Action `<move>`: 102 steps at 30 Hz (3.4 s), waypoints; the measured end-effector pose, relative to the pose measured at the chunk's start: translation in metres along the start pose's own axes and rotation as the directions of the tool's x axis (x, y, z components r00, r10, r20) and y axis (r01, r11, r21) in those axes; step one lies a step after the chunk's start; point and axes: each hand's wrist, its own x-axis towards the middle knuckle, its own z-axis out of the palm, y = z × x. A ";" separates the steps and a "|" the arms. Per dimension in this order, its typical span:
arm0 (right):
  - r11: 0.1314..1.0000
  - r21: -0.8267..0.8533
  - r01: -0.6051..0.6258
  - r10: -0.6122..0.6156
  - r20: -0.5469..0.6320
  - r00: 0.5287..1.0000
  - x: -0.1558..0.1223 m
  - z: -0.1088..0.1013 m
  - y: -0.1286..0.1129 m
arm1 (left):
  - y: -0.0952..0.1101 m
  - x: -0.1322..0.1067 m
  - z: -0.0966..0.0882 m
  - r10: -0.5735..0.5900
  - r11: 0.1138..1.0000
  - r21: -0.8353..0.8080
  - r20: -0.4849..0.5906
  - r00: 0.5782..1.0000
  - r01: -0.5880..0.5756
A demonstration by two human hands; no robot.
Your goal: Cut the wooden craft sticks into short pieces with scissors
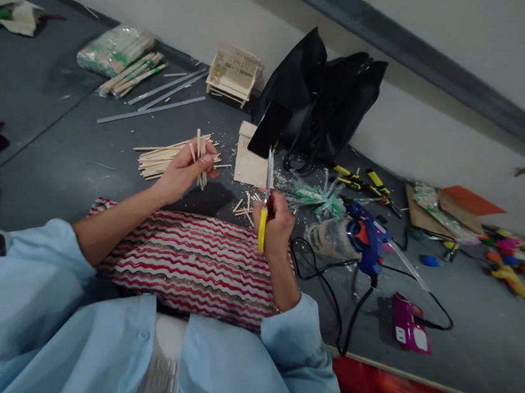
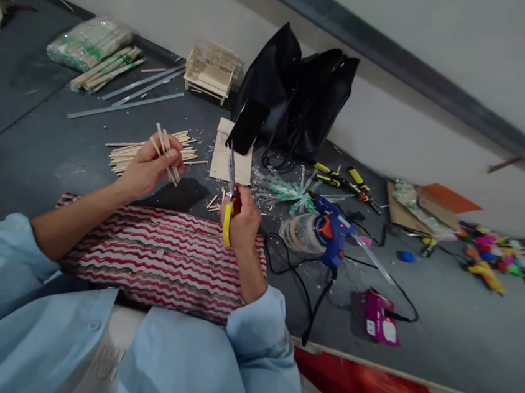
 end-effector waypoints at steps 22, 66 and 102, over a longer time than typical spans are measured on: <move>1.000 0.004 -0.006 0.006 0.008 1.000 0.000 0.000 -0.002 | -0.014 -0.003 0.005 -0.067 0.990 0.125 0.053 0.996 0.060; 0.998 0.054 -0.040 0.038 0.022 0.999 -0.002 0.001 -0.002 | 0.042 0.019 -0.066 -0.300 -0.131 0.978 -0.192 0.934 0.159; 0.986 0.099 -0.133 0.145 -0.133 0.980 0.005 -0.004 0.000 | 0.035 0.030 -0.034 -0.303 -0.220 0.975 -0.034 0.952 -0.035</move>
